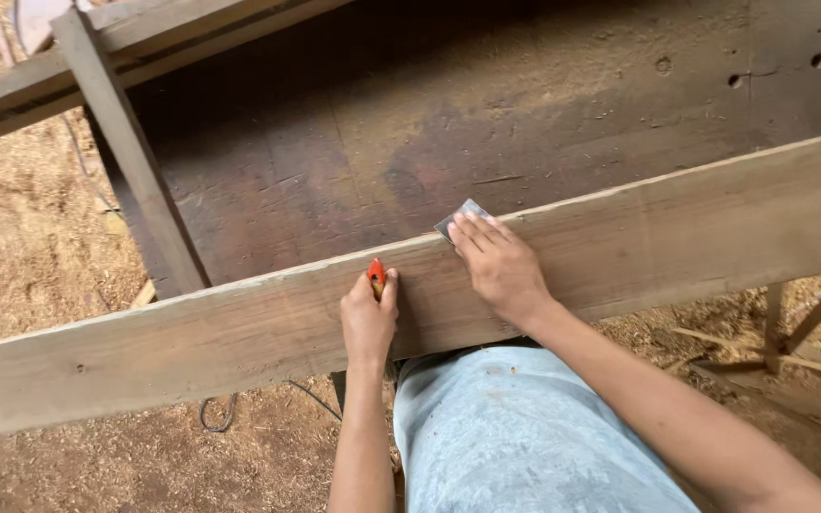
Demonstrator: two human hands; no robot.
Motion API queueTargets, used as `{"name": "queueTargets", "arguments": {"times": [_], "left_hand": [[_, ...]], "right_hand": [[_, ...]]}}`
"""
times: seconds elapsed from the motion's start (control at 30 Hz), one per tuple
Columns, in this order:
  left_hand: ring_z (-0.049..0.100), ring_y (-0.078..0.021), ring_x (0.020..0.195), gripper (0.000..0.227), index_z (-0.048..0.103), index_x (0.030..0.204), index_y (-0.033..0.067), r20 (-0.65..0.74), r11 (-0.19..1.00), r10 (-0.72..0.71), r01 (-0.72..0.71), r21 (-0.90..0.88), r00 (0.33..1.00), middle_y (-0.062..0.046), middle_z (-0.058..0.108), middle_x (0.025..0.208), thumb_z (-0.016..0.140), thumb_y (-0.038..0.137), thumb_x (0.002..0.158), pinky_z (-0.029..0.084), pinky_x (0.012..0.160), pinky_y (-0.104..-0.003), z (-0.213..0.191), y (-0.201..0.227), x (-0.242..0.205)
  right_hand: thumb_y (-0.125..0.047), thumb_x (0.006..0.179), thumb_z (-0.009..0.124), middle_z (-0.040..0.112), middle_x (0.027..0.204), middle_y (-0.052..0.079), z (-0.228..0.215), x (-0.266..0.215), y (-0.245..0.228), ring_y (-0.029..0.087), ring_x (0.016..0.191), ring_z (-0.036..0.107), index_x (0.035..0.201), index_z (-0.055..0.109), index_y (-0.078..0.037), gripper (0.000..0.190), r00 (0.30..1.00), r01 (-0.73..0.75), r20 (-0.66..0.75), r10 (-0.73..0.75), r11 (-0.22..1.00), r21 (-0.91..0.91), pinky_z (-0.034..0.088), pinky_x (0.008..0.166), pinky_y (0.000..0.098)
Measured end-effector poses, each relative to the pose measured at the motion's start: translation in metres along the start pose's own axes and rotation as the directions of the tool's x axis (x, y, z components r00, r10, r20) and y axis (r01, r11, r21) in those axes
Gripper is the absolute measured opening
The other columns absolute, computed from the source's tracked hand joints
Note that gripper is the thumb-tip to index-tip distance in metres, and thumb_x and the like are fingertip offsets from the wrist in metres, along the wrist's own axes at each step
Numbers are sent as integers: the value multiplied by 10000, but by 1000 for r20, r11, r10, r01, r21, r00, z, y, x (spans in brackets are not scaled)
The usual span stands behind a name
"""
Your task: The person sands the edge and surface of a long wooden plank by hand using a piece of sandpaper while holding a small marker.
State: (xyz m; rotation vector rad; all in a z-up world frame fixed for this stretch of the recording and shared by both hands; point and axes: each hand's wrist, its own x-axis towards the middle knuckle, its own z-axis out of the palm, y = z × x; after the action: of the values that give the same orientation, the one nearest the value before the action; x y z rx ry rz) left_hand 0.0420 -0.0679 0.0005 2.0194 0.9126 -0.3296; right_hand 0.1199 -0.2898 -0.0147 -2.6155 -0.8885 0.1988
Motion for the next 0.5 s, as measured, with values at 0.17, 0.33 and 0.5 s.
{"name": "queueTargets", "arguments": {"times": [0.17, 0.33, 0.5], "left_hand": [[681, -352, 543, 314, 632, 812, 0, -40, 957, 248, -238, 166, 968, -211, 653, 616, 688, 267, 966, 525, 529, -454, 2, -11, 4], [698, -439, 691, 203, 634, 889, 12, 109, 900, 389, -403, 168, 915, -250, 691, 743, 716, 197, 905, 548, 625, -505, 17, -7, 5], [684, -468, 753, 234, 613, 897, 9, 261, 878, 388, -441, 185, 884, -261, 693, 766, 767, 178, 846, 537, 661, -540, 43, 8, 8]], "right_hand": [[-92, 1104, 394, 604, 1498, 109, -1, -3, 9, 236, 1396, 550, 1418, 614, -61, 385, 995, -96, -39, 96, 995, -6, 377, 1234, 418], [-164, 1047, 481, 621, 1438, 122, 6, -7, -5, 261, 1376, 553, 1366, 644, -44, 378, 988, -117, -98, 120, 993, 35, 411, 1165, 426], [-177, 1063, 471, 633, 1430, 132, 7, -4, -27, 279, 1363, 568, 1385, 645, -44, 389, 969, -181, -155, 193, 979, 91, 399, 1165, 428]]}}
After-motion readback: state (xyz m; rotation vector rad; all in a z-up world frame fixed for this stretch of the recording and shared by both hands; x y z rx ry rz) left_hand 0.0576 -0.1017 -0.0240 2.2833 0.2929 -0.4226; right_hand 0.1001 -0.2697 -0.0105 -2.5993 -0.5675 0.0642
